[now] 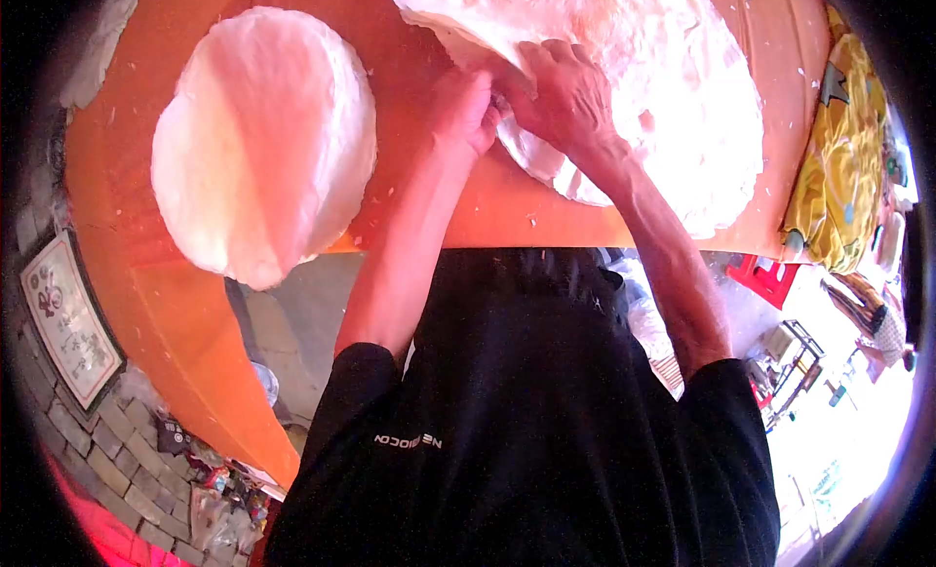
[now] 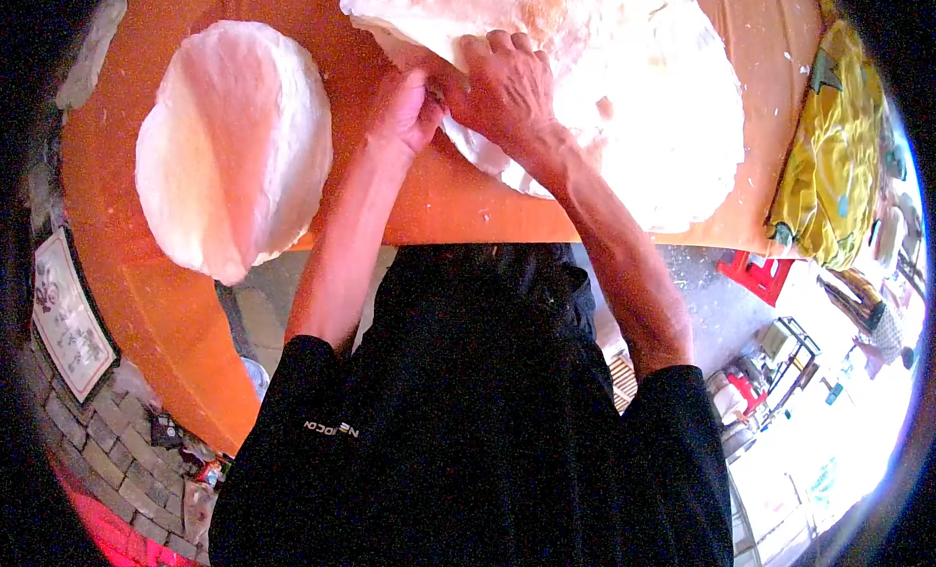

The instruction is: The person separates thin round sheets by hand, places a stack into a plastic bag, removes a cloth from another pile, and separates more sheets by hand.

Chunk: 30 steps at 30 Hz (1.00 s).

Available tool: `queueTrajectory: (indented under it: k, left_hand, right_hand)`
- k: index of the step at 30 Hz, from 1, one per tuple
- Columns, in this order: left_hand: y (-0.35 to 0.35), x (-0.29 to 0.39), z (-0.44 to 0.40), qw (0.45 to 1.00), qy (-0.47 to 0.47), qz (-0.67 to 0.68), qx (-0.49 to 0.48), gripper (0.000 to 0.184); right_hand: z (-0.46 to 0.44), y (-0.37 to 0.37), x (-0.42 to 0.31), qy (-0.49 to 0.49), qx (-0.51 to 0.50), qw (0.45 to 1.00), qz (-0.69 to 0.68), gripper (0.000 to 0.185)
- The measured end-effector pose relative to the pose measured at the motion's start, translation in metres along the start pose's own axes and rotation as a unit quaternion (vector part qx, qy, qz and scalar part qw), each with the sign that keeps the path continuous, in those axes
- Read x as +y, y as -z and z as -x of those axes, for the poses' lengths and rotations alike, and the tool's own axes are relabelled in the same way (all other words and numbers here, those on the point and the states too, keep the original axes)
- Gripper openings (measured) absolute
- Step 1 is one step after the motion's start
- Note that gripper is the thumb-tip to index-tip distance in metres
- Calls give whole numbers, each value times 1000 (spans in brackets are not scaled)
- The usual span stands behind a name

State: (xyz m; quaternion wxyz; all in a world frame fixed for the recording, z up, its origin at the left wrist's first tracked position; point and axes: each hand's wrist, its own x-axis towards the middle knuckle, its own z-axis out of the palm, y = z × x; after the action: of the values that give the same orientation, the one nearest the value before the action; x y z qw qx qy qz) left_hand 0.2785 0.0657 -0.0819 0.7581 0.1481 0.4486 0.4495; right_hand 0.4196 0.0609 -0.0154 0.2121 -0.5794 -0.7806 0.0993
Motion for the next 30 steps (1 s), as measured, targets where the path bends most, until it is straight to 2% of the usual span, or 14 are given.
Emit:
queueTrajectory:
  k: [3,4,7,8,10,11,12,15,16,17,20,23,28,30]
  left_hand:
    - [-54,18,32,989,38,128,58,20]
    - [-33,-1,24,991,3,117,-71,27]
    - [-75,10,85,977,-16,181,-111,30]
    - [-76,8,96,980,-15,171,-103,31]
    - [-52,-14,98,982,25,157,-98,29]
    - [-53,-16,102,989,26,144,-30,27]
    - [-45,-19,103,990,28,131,-48,27]
    - [-21,-29,100,994,33,95,-53,33]
    - [-16,-33,99,996,37,72,-38,41]
    - [-9,-37,98,996,38,71,-40,41]
    - [-4,-39,98,993,65,95,21,40]
    - [-7,-35,101,995,47,92,0,39]
    - [24,-57,91,993,96,45,54,37]
    - [26,-54,86,995,90,50,9,37]
  right_hand:
    - [-1,19,-4,-18,16,999,-26,41]
    - [-1,44,-10,-22,4,999,-35,40]
    - [2,96,3,-75,-89,987,-110,27]
    - [-1,108,22,-6,-100,994,36,23]
    - [-18,140,49,19,-76,994,78,19]
    - [-38,156,62,-210,-102,969,79,22]
    - [-48,161,91,-121,-3,986,118,21]
    - [-85,250,62,-149,25,977,148,33]
    - [-92,252,54,-242,146,918,278,41]
    - [-93,261,76,-161,202,926,276,48]
    - [-80,287,62,30,167,928,332,54]
    - [-84,263,39,-134,217,918,304,52]
    - [-151,321,159,-47,146,873,464,46]
    - [-172,380,148,6,-39,881,471,42]
